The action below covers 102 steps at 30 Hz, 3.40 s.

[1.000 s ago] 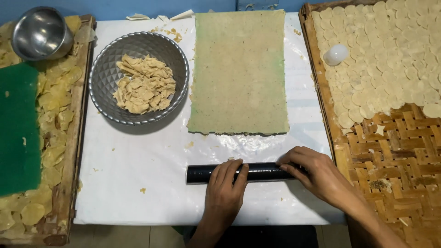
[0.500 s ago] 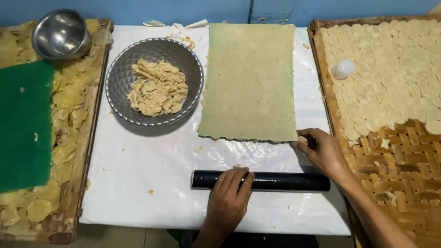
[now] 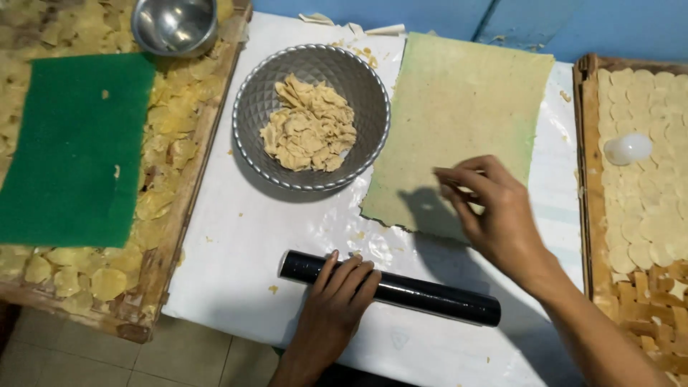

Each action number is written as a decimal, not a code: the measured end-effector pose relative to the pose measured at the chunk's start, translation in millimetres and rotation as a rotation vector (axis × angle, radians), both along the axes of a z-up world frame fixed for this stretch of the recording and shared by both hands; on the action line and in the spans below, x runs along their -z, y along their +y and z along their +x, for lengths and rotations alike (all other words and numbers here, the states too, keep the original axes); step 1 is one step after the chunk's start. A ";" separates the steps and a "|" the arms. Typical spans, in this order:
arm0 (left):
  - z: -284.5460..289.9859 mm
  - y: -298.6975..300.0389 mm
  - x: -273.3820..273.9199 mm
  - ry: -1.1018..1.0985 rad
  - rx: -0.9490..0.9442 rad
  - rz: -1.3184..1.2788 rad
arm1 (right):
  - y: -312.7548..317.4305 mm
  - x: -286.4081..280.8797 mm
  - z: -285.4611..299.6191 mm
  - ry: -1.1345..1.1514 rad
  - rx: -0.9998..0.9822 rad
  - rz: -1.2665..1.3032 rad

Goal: Preparing dough by rolling it out and cutting it into small circular shapes using a plastic mold.

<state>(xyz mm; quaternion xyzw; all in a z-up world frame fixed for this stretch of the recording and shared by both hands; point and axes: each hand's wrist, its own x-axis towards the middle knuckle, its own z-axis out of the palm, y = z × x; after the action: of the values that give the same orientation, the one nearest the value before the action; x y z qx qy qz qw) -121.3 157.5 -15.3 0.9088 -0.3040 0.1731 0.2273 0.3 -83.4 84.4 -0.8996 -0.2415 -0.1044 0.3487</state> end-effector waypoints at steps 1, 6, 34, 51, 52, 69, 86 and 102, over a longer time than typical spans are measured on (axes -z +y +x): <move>5.2 6.6 -3.5 -0.006 -0.008 0.007 | 23.9 -4.1 13.3 -0.006 -0.008 0.007; 15.2 37.2 -15.8 -0.036 -0.245 0.205 | 113.1 11.0 79.7 -0.207 -0.260 -0.105; 66.8 41.8 -27.9 -0.213 -0.865 -0.037 | -225.8 79.8 65.9 -0.123 0.542 -0.508; 112.2 -30.8 -26.7 0.827 -0.596 -0.395 | -164.8 72.5 259.4 0.095 0.462 -0.454; 109.3 -32.9 -30.4 0.824 -0.606 -0.401 | -152.2 56.4 256.1 0.090 0.451 -0.455; 130.5 -40.0 -14.8 0.365 -0.292 -0.236 | -107.5 13.0 95.5 0.074 0.349 -0.560; 204.6 -46.9 44.4 0.020 -0.223 -0.124 | 7.3 47.1 53.3 0.140 0.167 -0.365; 206.3 -43.9 31.8 0.066 -0.274 -0.158 | 32.0 91.8 103.6 0.045 0.013 -0.817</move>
<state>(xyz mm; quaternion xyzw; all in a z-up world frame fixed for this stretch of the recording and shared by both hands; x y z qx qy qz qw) 85.0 113.6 -47.1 0.9262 -0.1550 0.1959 0.2824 103.9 -51.5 -7.3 -0.9676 -0.2499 0.0177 -0.0329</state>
